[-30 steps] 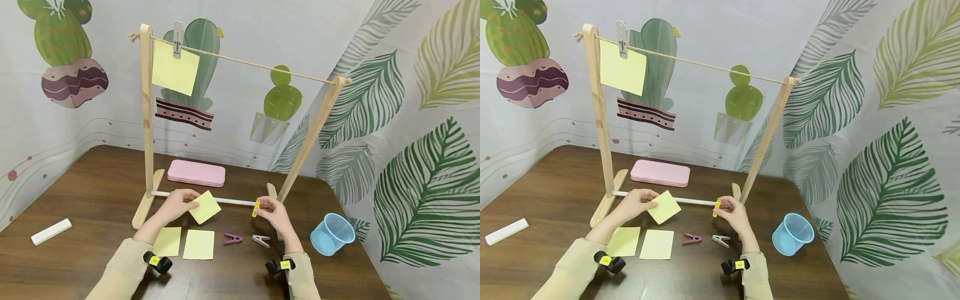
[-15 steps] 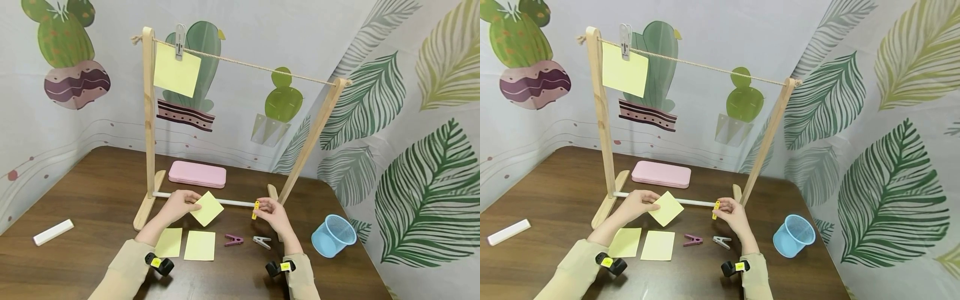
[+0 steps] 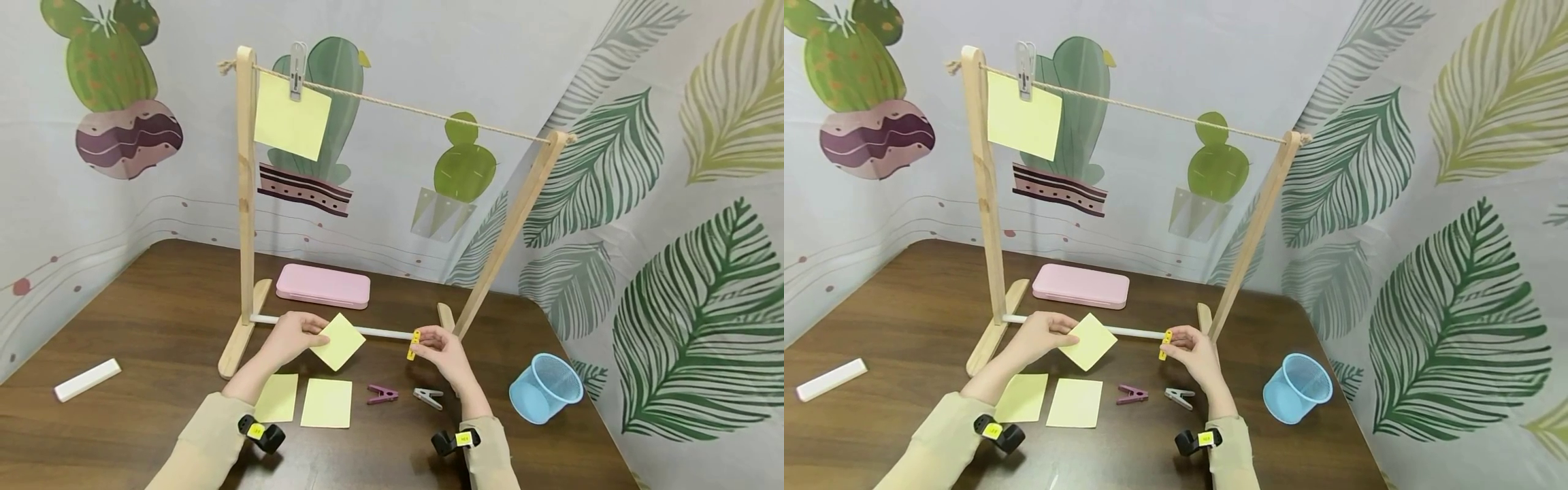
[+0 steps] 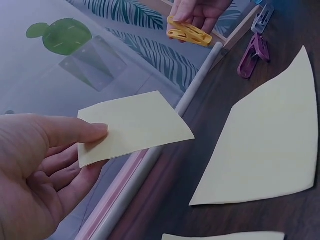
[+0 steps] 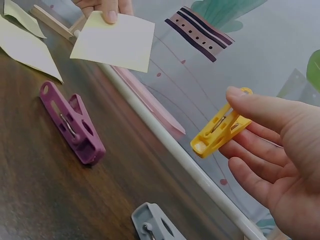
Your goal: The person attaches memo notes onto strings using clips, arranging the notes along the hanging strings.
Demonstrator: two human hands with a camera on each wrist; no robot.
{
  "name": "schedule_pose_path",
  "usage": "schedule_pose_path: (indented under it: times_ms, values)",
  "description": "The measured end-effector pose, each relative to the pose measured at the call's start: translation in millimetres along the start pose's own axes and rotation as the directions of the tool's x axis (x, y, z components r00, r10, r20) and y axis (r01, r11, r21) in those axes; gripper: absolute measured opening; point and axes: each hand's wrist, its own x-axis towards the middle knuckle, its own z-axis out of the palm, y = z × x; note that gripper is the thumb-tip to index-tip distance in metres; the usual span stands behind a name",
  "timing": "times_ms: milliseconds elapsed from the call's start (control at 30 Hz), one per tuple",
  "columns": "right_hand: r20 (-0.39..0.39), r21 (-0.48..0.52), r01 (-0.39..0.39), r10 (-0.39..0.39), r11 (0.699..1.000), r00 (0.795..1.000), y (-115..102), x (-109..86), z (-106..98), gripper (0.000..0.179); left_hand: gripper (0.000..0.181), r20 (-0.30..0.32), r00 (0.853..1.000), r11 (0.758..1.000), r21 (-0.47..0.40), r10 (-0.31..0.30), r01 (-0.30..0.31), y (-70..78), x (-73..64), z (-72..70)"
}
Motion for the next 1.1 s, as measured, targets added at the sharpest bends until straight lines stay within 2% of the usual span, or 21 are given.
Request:
schedule_pose_path:
  times_ms: [133,267,433,533,633,800,1000,1100]
  values:
    - [0.018,0.002,-0.027,0.027,1.0,0.999,-7.3,-0.5,1.8,0.03,0.024,-0.002,1.0,1.0,-0.007,-0.001,0.001,0.1,-0.6,1.4]
    - [0.022,0.003,-0.037,0.037,0.999,0.999,-25.8,-5.1,2.9,0.028,0.025,-0.002,1.0,1.0,-0.012,0.002,-0.002,1.2,-0.9,3.0]
    - [0.026,-0.049,-0.035,0.037,0.998,0.999,-42.5,-7.9,4.8,0.028,0.026,-0.03,1.0,1.0,-0.006,-0.003,0.003,2.0,-1.5,4.2]
    - [0.03,-0.052,-0.005,0.006,0.999,1.0,-44.9,-6.0,6.2,0.028,0.027,-0.048,0.999,1.0,-0.008,-0.009,0.008,2.7,-2.0,5.0]
    - [0.021,-0.036,0.025,-0.025,0.999,0.999,-36.3,1.6,6.4,0.029,0.026,-0.065,0.998,1.0,-0.015,-0.006,0.005,3.9,-2.0,6.3]
    - [0.01,-0.038,0.076,-0.075,0.996,0.997,-27.9,13.6,3.2,0.029,0.022,-0.113,0.993,0.999,-0.014,0.027,-0.029,8.2,0.9,6.7]
    - [0.027,-0.096,0.172,-0.171,0.98,0.985,-44.1,19.3,-0.3,0.029,0.021,-0.185,0.979,0.997,0.031,0.081,-0.076,17.5,4.9,2.1]
    - [0.046,-0.121,0.22,-0.215,0.968,0.975,-65.5,19.1,-0.3,0.029,0.022,-0.234,0.965,0.993,0.041,0.121,-0.114,22.4,7.1,-0.8]
